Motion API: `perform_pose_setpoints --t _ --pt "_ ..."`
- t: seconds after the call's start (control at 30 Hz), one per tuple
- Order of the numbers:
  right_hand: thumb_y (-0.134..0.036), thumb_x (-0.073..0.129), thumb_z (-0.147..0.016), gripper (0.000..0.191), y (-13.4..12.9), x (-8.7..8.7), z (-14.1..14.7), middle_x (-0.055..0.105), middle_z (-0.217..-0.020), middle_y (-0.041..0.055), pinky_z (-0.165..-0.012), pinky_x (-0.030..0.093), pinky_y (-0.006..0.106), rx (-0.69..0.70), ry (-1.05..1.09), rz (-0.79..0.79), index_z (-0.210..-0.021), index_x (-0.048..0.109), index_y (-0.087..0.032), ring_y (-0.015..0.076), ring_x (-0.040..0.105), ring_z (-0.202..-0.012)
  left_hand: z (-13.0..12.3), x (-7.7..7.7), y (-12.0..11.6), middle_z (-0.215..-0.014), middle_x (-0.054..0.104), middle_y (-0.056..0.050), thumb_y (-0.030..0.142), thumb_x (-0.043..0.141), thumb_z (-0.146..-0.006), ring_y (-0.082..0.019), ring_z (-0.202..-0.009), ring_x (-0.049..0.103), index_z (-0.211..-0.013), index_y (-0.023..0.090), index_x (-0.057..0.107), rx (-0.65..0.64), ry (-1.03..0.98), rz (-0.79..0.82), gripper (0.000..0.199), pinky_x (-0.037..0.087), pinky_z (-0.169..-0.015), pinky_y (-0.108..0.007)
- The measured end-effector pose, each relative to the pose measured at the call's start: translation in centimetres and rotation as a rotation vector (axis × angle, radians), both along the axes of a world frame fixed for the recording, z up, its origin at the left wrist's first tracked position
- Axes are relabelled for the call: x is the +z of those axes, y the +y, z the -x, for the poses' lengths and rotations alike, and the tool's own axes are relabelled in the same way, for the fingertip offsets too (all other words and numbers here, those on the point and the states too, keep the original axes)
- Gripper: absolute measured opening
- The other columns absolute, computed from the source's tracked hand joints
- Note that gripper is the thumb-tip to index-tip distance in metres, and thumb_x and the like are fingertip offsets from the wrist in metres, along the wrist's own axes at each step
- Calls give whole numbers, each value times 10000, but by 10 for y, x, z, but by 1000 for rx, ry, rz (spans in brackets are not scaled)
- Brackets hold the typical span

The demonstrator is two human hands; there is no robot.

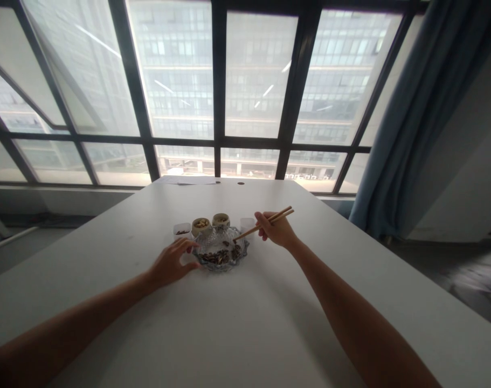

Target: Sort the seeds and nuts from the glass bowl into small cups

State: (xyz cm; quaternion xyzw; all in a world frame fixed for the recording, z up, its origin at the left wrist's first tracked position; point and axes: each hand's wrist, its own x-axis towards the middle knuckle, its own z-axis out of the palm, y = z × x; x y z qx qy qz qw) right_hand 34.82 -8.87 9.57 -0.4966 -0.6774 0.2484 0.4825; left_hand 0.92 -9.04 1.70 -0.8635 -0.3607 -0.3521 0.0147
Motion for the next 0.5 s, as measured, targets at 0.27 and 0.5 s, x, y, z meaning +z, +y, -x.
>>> perform_pose_setpoints --t 0.27,0.5 --pt "-784 648 -688 641 8 -6 -3 622 -460 47 -325 427 226 -81 230 43 -628 643 -146 121 539 -335 31 -10 40 -1379 541 -167 475 699 -786 -332 -1308 499 -1352 201 464 237 -264 -51 671 431 -1076 -529" --pt "-763 688 -669 621 14 -14 -4 619 -465 42 -321 429 228 -68 329 69 -638 639 -145 111 518 -330 35 -29 60 -1240 641 -164 411 738 -718 -284 -1103 652 -1401 192 412 229 -475 265 788 573 -865 -449"
